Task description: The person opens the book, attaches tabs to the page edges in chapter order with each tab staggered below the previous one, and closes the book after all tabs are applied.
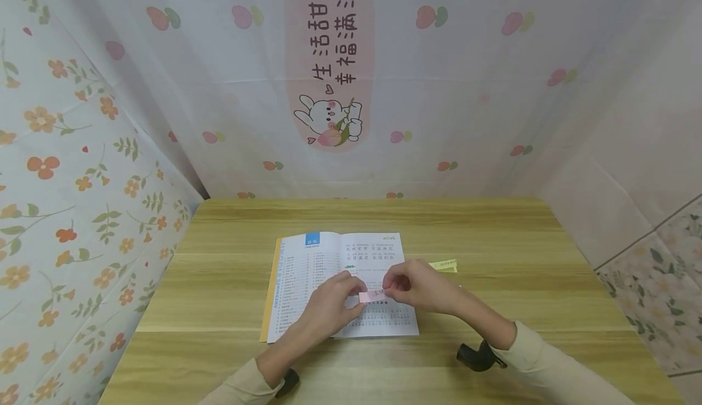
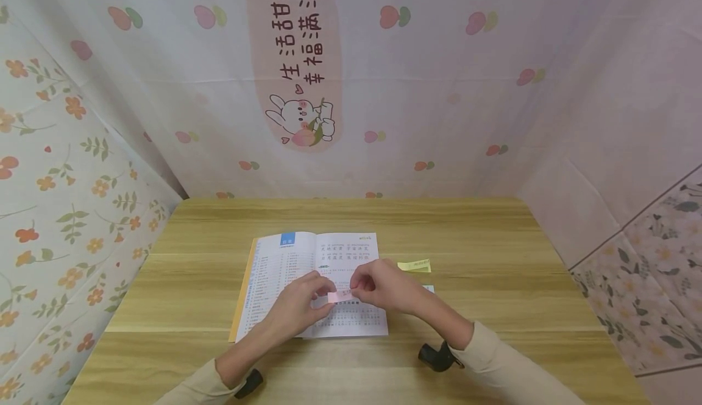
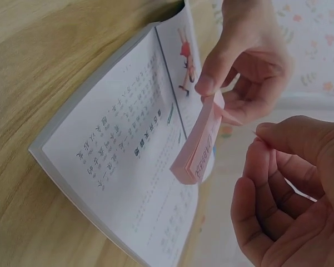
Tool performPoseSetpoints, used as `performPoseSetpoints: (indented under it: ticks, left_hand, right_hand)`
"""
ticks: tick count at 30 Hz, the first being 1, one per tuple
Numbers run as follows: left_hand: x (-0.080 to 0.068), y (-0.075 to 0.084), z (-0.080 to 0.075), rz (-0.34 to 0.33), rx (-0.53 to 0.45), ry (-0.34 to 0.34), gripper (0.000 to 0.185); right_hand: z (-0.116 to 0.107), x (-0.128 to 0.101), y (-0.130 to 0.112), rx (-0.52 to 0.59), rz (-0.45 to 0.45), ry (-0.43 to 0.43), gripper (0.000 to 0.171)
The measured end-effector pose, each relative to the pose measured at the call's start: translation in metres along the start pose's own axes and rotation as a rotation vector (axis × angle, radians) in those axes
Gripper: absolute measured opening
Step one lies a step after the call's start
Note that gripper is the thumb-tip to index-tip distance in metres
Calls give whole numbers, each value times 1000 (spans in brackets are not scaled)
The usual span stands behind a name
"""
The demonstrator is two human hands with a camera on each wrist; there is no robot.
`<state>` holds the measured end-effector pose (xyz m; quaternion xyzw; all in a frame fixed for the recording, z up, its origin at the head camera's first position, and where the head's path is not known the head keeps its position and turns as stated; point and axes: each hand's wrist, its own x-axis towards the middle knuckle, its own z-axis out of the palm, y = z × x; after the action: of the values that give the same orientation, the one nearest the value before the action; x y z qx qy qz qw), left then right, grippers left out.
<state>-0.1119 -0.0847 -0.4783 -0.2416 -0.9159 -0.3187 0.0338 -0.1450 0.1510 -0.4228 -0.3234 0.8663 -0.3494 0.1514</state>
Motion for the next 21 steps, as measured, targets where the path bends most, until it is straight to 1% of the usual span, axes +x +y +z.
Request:
performPoseSetpoints:
  ticks: [10,21]
  left_hand:
    - [0,-1,1,-11,-7,5,20]
    - [1,0,0,-15,-15,6,19]
  right_hand:
    - [0,-1,-3,80,-10,17,8]
    - [-1,-1,-6,114,-20,15,8]
